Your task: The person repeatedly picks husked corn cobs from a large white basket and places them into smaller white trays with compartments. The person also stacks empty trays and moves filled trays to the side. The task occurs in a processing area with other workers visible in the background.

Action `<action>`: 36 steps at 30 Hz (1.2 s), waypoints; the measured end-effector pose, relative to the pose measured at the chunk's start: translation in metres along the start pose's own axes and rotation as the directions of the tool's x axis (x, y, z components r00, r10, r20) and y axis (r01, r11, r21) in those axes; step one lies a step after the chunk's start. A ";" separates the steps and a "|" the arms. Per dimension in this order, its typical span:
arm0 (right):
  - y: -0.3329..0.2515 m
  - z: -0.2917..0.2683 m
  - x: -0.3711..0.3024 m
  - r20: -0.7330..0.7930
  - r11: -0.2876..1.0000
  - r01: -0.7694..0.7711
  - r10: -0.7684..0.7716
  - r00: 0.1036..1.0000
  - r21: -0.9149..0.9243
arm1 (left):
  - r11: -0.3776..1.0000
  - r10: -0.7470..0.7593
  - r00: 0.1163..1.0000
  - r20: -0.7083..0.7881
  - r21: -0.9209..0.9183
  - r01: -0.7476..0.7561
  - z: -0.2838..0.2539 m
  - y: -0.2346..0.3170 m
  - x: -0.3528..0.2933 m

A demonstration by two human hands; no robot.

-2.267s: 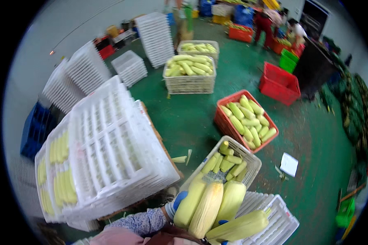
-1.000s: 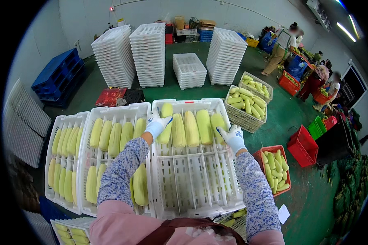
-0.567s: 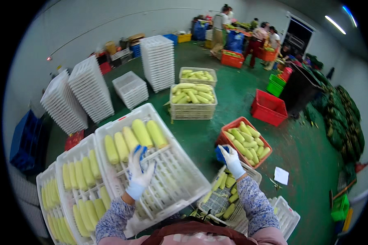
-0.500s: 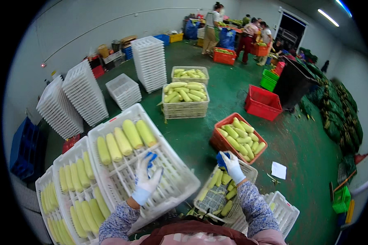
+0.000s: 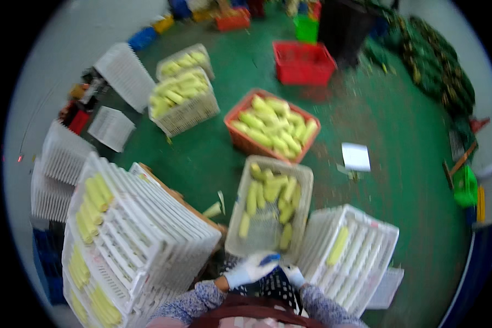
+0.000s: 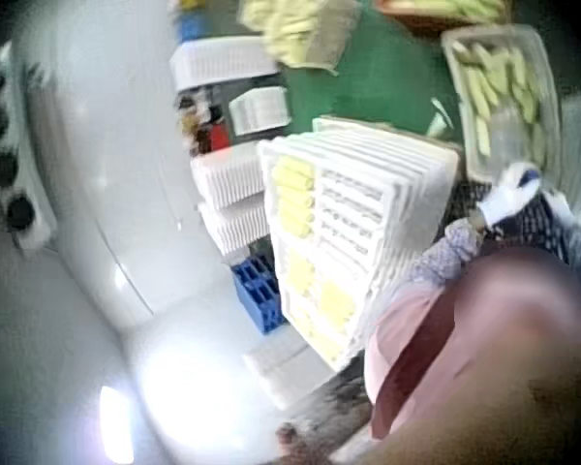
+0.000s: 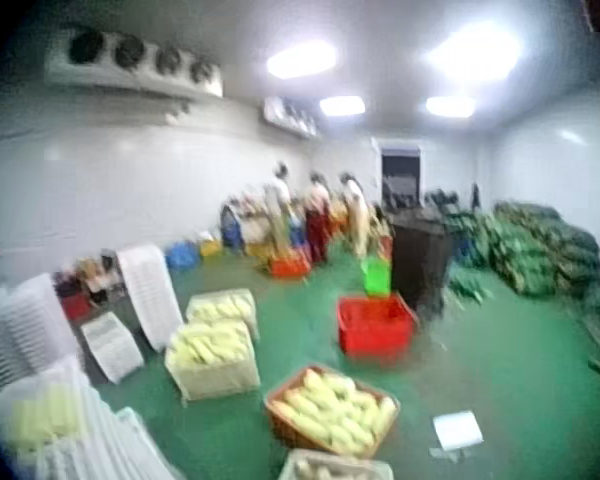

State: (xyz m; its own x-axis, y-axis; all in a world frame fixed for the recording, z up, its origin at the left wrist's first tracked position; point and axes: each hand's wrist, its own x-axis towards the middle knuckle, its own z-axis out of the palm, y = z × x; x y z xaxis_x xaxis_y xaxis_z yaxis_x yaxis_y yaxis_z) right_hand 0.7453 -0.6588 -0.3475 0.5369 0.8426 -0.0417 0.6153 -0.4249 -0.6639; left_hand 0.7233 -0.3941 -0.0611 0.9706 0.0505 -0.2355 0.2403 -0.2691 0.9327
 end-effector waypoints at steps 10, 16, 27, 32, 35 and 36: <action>0.117 0.147 0.085 0.241 0.226 -0.806 0.880 0.410 0.547 | 0.877 -0.401 0.903 0.154 -0.219 0.427 0.077 -0.213 0.083; 0.203 0.197 0.217 -0.181 0.397 -0.690 0.913 0.366 0.606 | 0.388 -0.780 0.605 0.163 -0.633 0.670 0.073 -0.368 0.101; 0.351 0.160 0.416 -0.453 0.385 -0.896 0.774 0.443 -0.219 | 0.224 -0.823 0.559 0.102 -0.845 0.485 0.069 -0.481 0.155; 0.366 0.143 0.386 -0.290 0.534 -0.837 0.824 0.486 0.115 | 0.326 -0.759 0.647 0.072 -0.818 0.473 0.057 -0.482 0.177; 0.298 0.115 0.361 0.206 0.261 -0.548 0.733 0.648 0.795 | 0.234 -0.776 0.627 0.076 -0.887 0.398 0.054 -0.485 0.186; 0.276 0.120 0.341 0.296 0.160 -0.569 0.724 0.623 0.807 | 0.103 -0.733 0.660 0.166 -0.932 0.349 0.057 -0.490 0.186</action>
State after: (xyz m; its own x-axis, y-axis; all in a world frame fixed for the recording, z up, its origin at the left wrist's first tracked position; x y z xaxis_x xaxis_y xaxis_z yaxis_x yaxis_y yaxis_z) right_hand 1.0284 -0.4492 -0.6348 0.6095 0.3149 -0.7276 -0.6725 -0.2807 -0.6848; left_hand 0.7854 -0.3081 -0.5775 0.4613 0.0708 -0.8844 0.3782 0.8860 0.2683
